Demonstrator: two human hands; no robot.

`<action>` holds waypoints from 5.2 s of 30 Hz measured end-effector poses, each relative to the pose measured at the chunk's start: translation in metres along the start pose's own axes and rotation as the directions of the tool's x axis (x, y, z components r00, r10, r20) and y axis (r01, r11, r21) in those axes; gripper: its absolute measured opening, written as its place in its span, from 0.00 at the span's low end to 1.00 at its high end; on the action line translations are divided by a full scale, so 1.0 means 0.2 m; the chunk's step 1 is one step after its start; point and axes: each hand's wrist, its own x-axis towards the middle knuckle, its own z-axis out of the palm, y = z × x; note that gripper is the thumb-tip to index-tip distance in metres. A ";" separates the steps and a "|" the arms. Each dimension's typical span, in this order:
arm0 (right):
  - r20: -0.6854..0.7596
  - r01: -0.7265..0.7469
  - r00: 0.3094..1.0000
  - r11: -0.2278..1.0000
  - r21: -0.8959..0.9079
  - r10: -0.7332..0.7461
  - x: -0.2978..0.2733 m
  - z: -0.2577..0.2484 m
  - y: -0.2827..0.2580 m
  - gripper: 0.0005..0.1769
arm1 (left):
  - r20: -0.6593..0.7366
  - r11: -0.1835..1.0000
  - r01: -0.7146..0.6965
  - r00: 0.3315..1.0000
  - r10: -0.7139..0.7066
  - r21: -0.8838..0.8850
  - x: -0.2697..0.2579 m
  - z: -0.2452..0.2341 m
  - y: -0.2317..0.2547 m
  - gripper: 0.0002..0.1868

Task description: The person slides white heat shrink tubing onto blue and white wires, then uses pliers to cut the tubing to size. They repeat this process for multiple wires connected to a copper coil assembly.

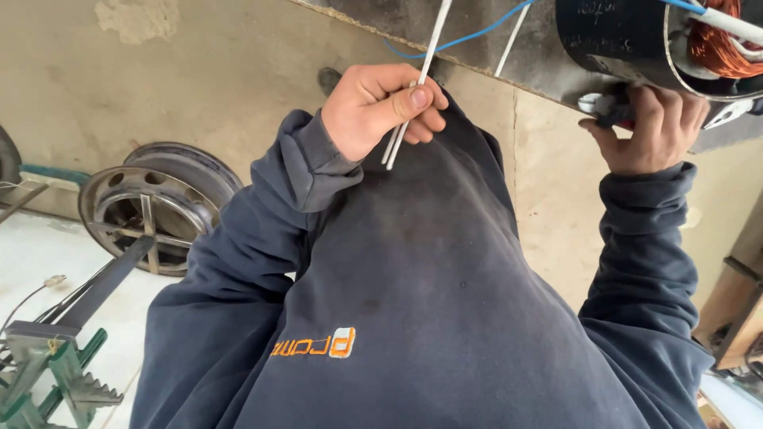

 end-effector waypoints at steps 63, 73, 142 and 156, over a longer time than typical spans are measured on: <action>0.510 -0.400 0.842 0.431 0.809 -0.176 0.87 0.30 -1.01 0.30 | -0.118 0.960 0.219 0.973 -0.200 0.174 -0.24 -0.29 -0.01 0.14; 0.527 -0.537 0.840 -0.068 0.841 -0.128 0.88 0.47 -1.09 0.11 | -0.104 0.964 0.171 0.983 -0.152 0.204 -0.13 -0.39 0.04 0.14; 0.655 -0.608 0.749 -0.287 0.740 0.100 0.37 0.11 -0.61 0.26 | -0.098 0.959 -0.246 0.960 0.260 0.141 1.08 -0.21 -0.06 0.16; 0.490 -0.495 0.869 0.133 0.859 0.069 0.36 -0.22 -0.26 0.26 | -0.145 0.648 -0.364 0.791 0.594 0.669 0.79 -0.05 0.18 0.13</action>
